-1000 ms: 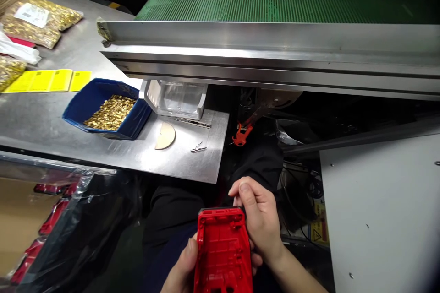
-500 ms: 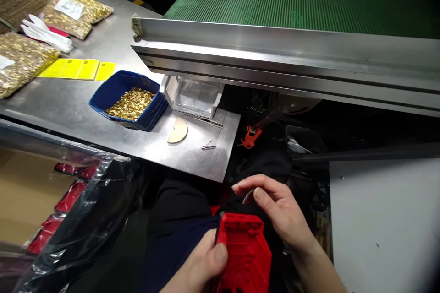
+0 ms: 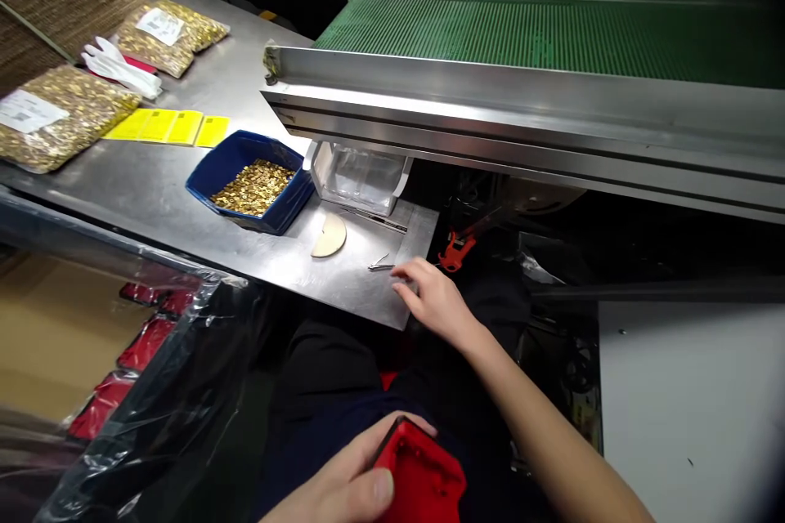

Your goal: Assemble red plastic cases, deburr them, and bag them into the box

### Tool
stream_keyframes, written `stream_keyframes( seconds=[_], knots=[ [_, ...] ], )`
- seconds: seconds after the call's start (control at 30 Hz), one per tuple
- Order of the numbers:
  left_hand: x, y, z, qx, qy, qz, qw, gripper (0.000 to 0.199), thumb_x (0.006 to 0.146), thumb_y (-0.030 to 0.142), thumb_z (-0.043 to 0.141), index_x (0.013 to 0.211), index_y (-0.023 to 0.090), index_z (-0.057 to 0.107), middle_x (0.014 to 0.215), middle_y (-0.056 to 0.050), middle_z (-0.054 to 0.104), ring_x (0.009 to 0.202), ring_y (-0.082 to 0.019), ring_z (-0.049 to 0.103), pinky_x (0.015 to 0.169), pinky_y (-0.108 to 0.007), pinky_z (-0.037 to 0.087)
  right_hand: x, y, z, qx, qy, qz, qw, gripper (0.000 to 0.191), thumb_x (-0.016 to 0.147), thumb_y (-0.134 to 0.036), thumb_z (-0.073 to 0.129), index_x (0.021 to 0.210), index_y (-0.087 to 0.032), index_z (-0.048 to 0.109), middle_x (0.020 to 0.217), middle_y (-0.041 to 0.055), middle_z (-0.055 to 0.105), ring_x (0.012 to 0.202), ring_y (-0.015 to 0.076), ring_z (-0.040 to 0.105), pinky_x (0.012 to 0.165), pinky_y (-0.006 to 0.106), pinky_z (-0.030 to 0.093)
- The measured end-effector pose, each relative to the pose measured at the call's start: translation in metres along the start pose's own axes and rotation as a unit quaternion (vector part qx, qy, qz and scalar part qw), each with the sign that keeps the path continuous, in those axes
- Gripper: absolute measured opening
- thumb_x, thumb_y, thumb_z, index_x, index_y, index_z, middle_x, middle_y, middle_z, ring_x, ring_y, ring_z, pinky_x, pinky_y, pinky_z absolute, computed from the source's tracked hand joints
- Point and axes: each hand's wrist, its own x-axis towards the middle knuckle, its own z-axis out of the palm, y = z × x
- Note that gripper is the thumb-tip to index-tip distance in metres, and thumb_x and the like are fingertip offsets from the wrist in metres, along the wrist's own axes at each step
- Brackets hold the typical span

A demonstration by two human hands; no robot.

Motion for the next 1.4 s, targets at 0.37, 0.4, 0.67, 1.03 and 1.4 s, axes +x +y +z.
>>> stream_keyframes(
  seconds=[0.37, 0.4, 0.67, 1.03, 1.4],
  knots=[
    [-0.022, 0.016, -0.041, -0.002, -0.076, -0.046, 0.996, 0.077, 0.065, 0.051, 0.08, 0.13, 0.011, 0.071, 0.098, -0.012, 0.079, 0.082, -0.022, 0.071, 0.07, -0.023, 0.05, 0.054, 0.01, 0.007, 0.039, -0.069, 0.023, 0.997, 0.014, 0.098, -0.02, 0.059, 0.113, -0.018, 0.059, 0.108, 0.01, 0.068, 0.105, 0.025, 0.064, 0.096, 0.042, 0.049],
    [-0.022, 0.016, -0.042, 0.003, -0.091, -0.053, 0.994, 0.078, 0.064, 0.051, 0.08, 0.131, 0.011, 0.071, 0.098, -0.012, 0.08, 0.081, -0.022, 0.071, 0.069, -0.023, 0.051, 0.042, 0.008, 0.003, 0.061, -0.08, 0.027, 0.995, 0.019, 0.102, -0.024, 0.054, 0.12, -0.018, 0.056, 0.103, 0.0078, 0.069, 0.096, 0.0223, 0.067, 0.09, 0.039, 0.053],
    [-0.009, 0.028, -0.051, 0.13, -0.212, -0.105, 0.963, 0.095, 0.063, 0.07, 0.075, 0.133, 0.005, 0.07, 0.106, -0.014, 0.08, 0.091, -0.035, 0.074, 0.082, -0.037, 0.056, -0.117, -0.025, -0.007, 0.52, -0.343, 0.227, 0.749, 0.03, 0.088, -0.037, 0.079, 0.095, -0.019, 0.057, 0.098, 0.0066, 0.075, 0.082, 0.0183, 0.075, 0.06, 0.021, 0.054],
    [0.016, 0.039, -0.043, 0.22, -0.312, -0.154, 0.911, 0.12, 0.056, 0.085, 0.076, 0.147, 0.009, 0.057, 0.098, -0.012, 0.073, 0.079, -0.029, 0.066, 0.075, -0.038, 0.054, -0.174, -0.063, -0.039, 0.316, -0.363, 0.165, 0.861, 0.031, 0.106, -0.049, 0.049, 0.106, -0.028, 0.072, 0.099, 0.0017, 0.066, 0.088, 0.0184, 0.063, 0.082, 0.028, 0.047],
    [0.017, 0.02, -0.037, 0.187, -0.261, -0.154, 0.934, 0.084, 0.044, 0.081, 0.085, 0.1, 0.023, 0.065, 0.064, 0.006, 0.057, 0.048, -0.013, 0.044, 0.047, -0.027, 0.04, -0.171, -0.052, -0.056, 0.562, -0.193, 0.228, 0.772, 0.024, 0.085, -0.035, 0.084, 0.103, -0.027, 0.069, 0.099, 0.0006, 0.06, 0.079, 0.0118, 0.057, 0.073, 0.023, 0.047]
  ],
)
